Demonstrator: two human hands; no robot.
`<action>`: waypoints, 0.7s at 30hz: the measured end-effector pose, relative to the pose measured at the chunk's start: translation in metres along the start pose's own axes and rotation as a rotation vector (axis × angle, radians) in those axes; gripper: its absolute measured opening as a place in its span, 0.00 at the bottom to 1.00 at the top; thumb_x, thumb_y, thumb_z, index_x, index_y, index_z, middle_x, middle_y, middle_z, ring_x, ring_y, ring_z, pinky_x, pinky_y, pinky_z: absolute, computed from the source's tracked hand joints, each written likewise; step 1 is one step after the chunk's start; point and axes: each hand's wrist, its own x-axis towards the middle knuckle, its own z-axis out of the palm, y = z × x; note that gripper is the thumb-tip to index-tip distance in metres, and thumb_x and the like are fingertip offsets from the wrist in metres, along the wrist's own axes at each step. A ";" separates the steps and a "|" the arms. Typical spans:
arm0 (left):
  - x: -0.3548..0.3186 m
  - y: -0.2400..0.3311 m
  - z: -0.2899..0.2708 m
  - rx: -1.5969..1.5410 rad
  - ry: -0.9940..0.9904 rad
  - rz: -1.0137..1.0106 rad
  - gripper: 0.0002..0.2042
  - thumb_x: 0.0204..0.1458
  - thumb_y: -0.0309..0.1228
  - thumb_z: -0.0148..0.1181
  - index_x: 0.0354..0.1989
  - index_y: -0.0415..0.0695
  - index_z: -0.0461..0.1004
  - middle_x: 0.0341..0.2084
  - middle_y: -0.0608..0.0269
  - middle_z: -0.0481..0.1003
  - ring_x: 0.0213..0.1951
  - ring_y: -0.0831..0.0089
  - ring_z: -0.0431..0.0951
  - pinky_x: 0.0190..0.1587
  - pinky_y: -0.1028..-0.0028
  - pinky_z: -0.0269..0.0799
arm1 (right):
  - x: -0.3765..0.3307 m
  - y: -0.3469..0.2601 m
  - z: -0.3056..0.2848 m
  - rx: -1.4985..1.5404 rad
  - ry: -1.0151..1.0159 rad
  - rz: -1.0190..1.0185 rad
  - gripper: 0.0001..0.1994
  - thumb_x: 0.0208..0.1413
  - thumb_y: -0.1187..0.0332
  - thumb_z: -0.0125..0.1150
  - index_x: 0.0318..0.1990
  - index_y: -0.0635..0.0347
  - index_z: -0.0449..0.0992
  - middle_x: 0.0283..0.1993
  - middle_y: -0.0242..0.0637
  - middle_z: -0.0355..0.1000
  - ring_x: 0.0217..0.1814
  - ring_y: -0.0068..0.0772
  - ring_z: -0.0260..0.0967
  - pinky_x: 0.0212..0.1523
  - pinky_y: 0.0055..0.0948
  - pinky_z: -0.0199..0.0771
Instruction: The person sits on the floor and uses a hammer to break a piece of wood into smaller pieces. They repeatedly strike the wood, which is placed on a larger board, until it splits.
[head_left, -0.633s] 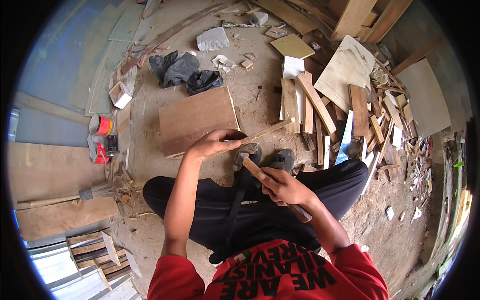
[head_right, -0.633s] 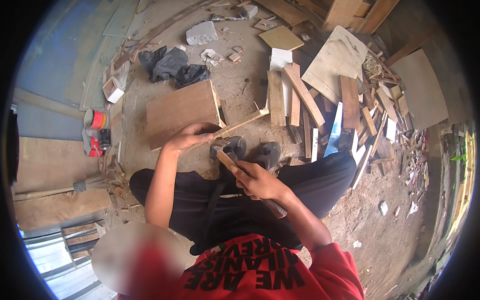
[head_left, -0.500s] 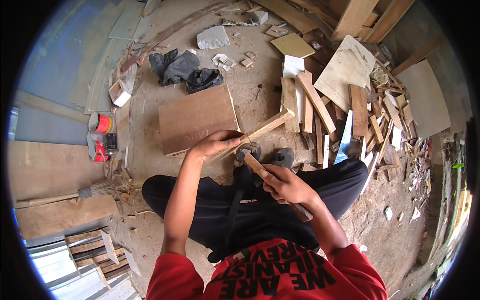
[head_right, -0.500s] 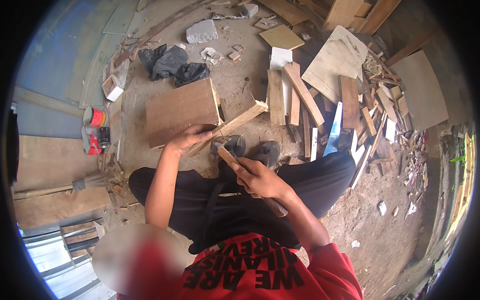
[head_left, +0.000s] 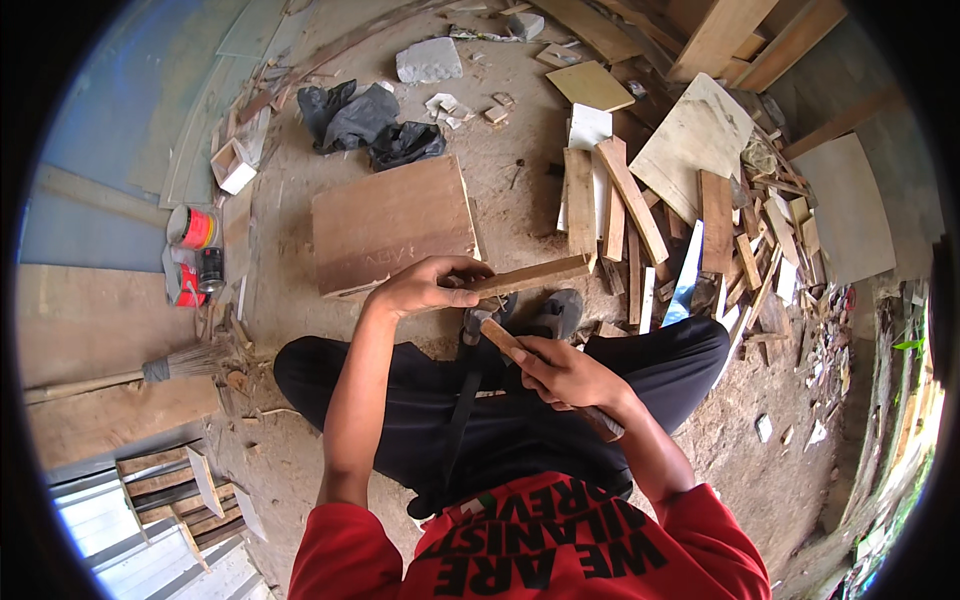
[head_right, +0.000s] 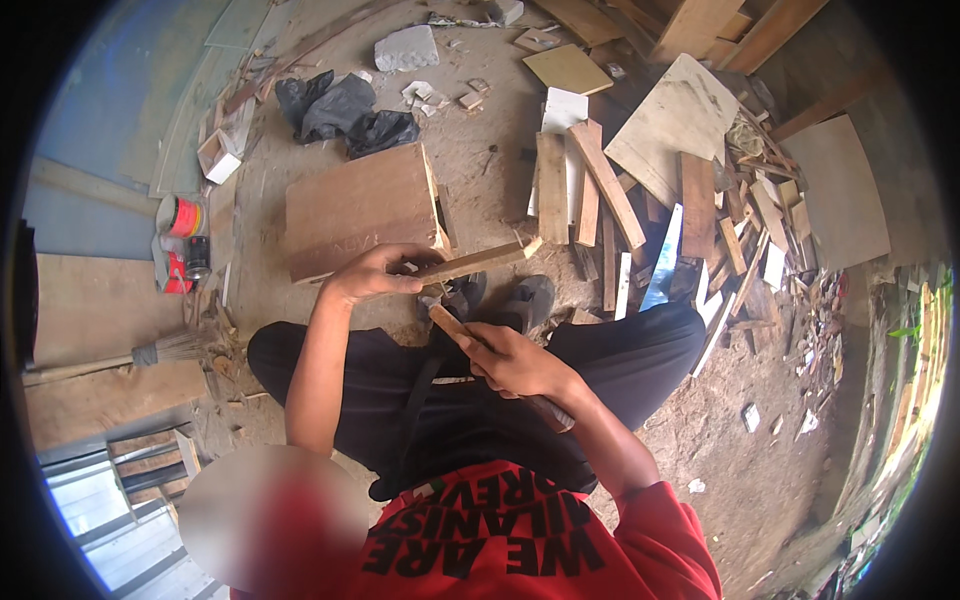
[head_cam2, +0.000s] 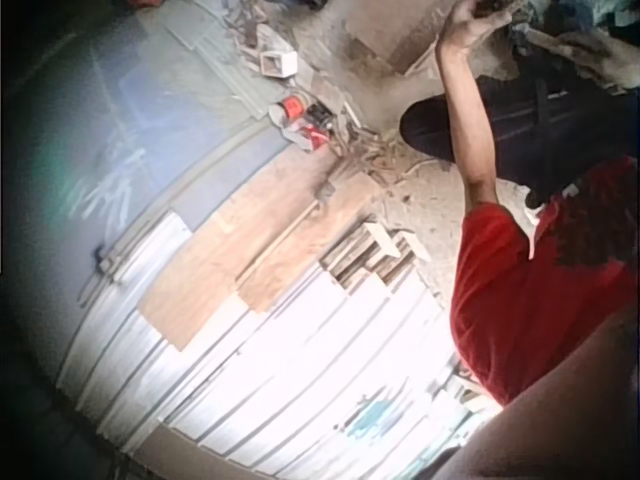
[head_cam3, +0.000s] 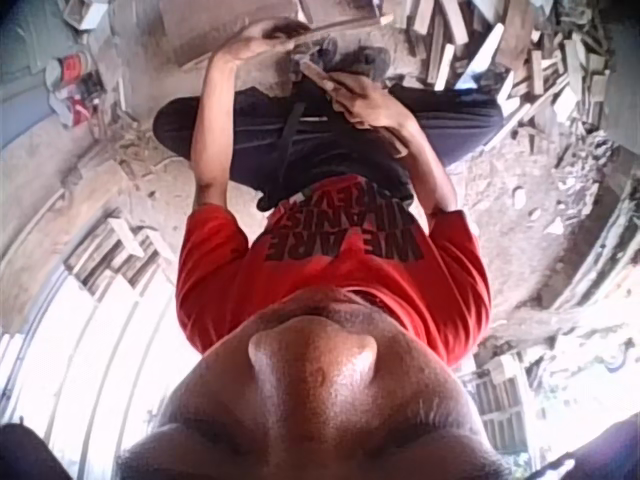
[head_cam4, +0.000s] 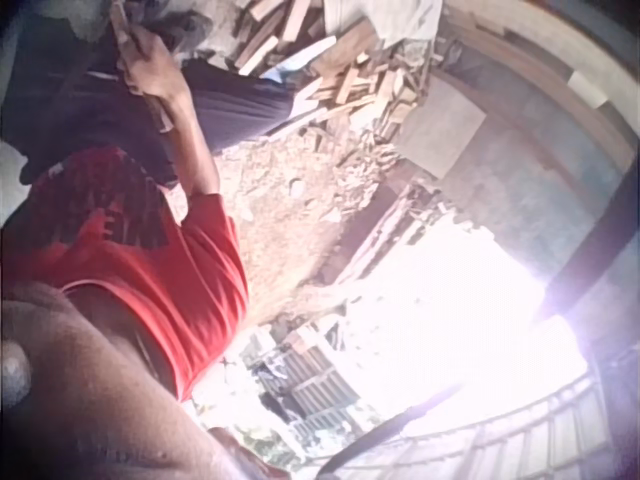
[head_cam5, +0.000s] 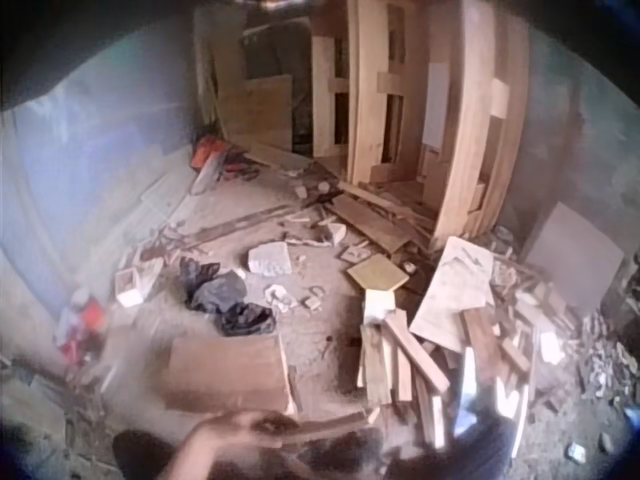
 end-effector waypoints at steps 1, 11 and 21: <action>0.001 -0.001 0.000 0.013 0.007 -0.006 0.30 0.49 0.42 0.73 0.58 0.38 0.74 0.48 0.59 0.77 0.52 0.70 0.73 0.59 0.70 0.65 | 0.000 -0.001 0.002 -0.010 0.010 -0.004 0.16 0.72 0.53 0.45 0.45 0.59 0.68 0.24 0.25 0.60 0.17 0.15 0.56 0.15 0.21 0.59; -0.006 -0.052 -0.006 0.090 -0.038 -0.035 0.31 0.58 0.59 0.56 0.52 0.38 0.74 0.40 0.60 0.77 0.43 0.72 0.76 0.47 0.71 0.71 | -0.010 -0.014 0.001 0.188 0.140 0.001 0.19 0.72 0.56 0.47 0.60 0.60 0.67 0.26 0.24 0.58 0.17 0.12 0.51 0.15 0.17 0.51; -0.012 -0.058 0.031 -0.278 0.140 0.103 0.25 0.65 0.55 0.49 0.43 0.40 0.72 0.25 0.74 0.64 0.25 0.85 0.59 0.27 0.81 0.58 | -0.010 -0.007 -0.005 0.229 0.180 -0.113 0.18 0.72 0.58 0.47 0.60 0.60 0.67 0.25 0.24 0.57 0.15 0.10 0.49 0.13 0.16 0.49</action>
